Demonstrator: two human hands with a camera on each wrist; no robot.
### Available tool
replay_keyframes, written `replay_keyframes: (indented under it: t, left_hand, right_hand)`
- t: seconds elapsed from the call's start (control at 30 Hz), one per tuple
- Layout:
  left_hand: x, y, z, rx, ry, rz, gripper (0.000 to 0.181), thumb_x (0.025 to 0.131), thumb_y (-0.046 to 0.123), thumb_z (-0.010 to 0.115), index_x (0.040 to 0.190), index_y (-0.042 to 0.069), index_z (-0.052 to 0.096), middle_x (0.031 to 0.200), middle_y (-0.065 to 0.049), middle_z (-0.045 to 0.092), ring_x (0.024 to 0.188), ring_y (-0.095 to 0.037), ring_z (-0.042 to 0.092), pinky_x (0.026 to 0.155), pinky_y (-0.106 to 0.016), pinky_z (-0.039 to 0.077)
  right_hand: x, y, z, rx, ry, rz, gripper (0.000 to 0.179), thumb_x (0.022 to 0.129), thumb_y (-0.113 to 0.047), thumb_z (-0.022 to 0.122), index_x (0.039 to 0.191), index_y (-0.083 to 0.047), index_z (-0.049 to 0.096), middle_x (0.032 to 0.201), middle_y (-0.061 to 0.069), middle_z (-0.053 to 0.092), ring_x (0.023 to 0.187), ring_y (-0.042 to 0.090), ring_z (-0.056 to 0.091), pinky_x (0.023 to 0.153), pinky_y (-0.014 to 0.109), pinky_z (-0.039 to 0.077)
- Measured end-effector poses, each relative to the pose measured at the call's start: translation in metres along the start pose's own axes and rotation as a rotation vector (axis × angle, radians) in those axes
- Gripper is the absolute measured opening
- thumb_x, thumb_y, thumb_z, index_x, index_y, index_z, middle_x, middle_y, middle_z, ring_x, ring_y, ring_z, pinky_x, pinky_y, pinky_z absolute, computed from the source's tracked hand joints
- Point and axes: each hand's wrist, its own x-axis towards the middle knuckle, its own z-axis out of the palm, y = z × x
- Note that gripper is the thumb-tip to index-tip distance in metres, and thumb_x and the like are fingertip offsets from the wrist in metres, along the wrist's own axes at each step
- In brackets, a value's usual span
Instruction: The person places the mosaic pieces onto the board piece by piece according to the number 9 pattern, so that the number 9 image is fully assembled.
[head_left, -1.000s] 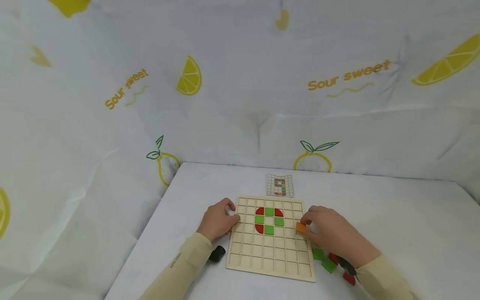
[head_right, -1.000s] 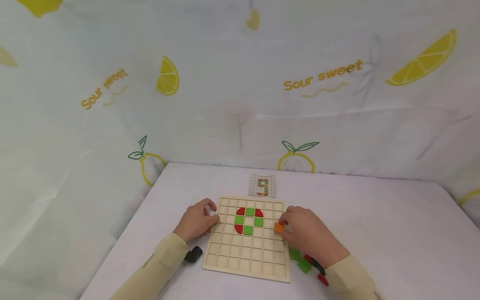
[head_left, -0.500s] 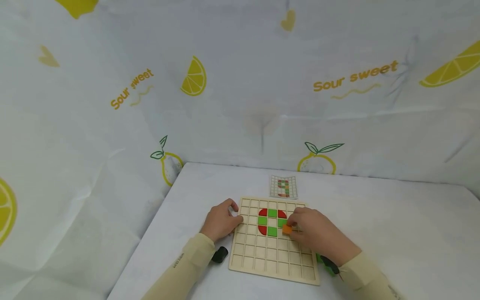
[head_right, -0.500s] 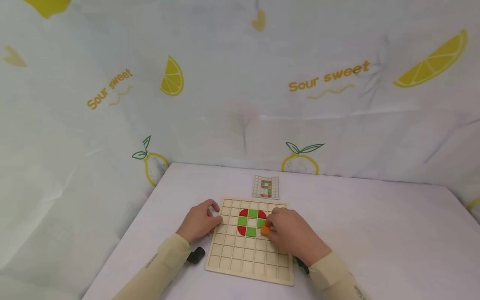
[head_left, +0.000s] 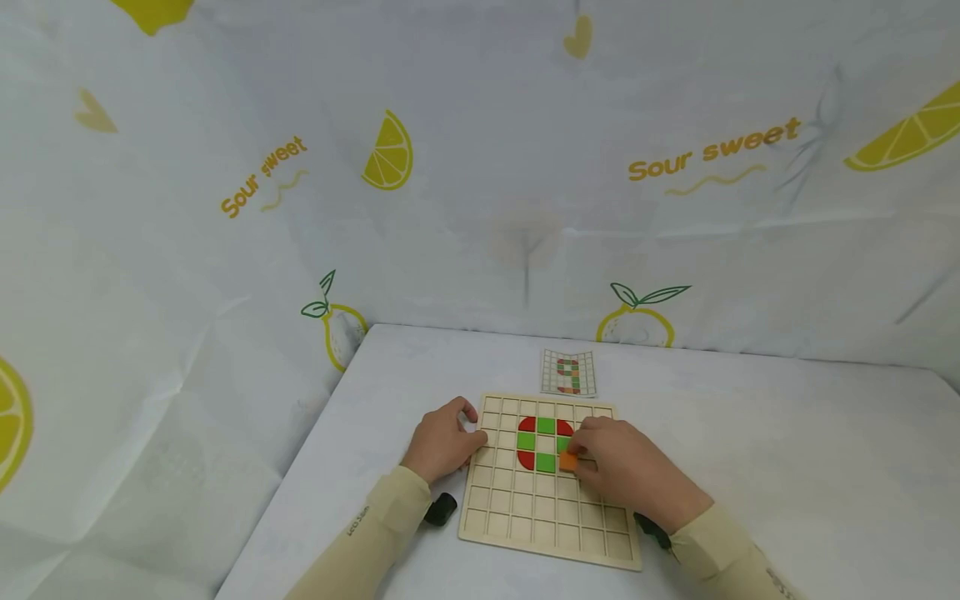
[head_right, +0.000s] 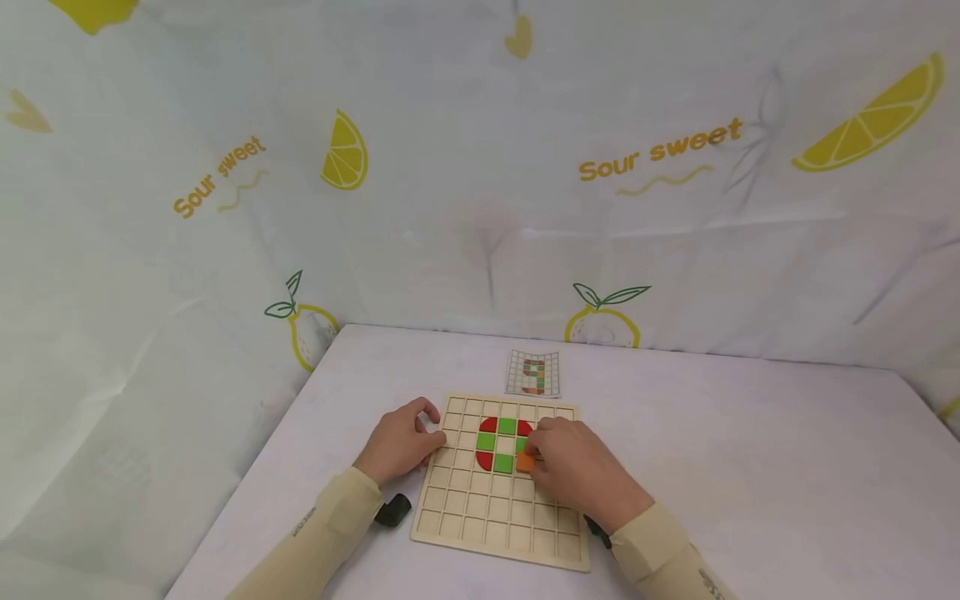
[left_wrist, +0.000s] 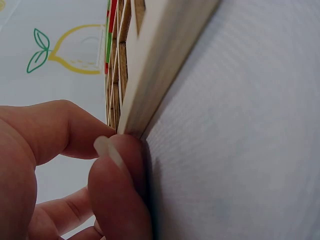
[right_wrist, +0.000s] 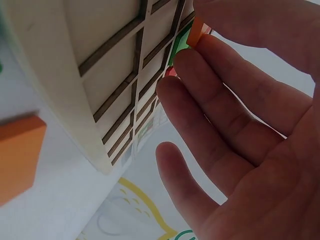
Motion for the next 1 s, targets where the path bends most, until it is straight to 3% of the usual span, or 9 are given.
replay_keyframes:
  t: [1.0]
  left_hand:
    - [-0.0029, 0.0040, -0.0015, 0.023, 0.011, 0.010, 0.024, 0.091, 0.022, 0.074, 0.112, 0.015, 0.065, 0.068, 0.002, 0.065, 0.051, -0.011, 0.058, 0.057, -0.029, 0.047]
  right_hand:
    - [0.0016, -0.0038, 0.0005, 0.021, -0.016, 0.019, 0.011, 0.088, -0.011, 0.084, 0.098, -0.014, 0.083, 0.093, -0.008, 0.069, 0.089, 0.011, 0.064, 0.090, 0.041, 0.060]
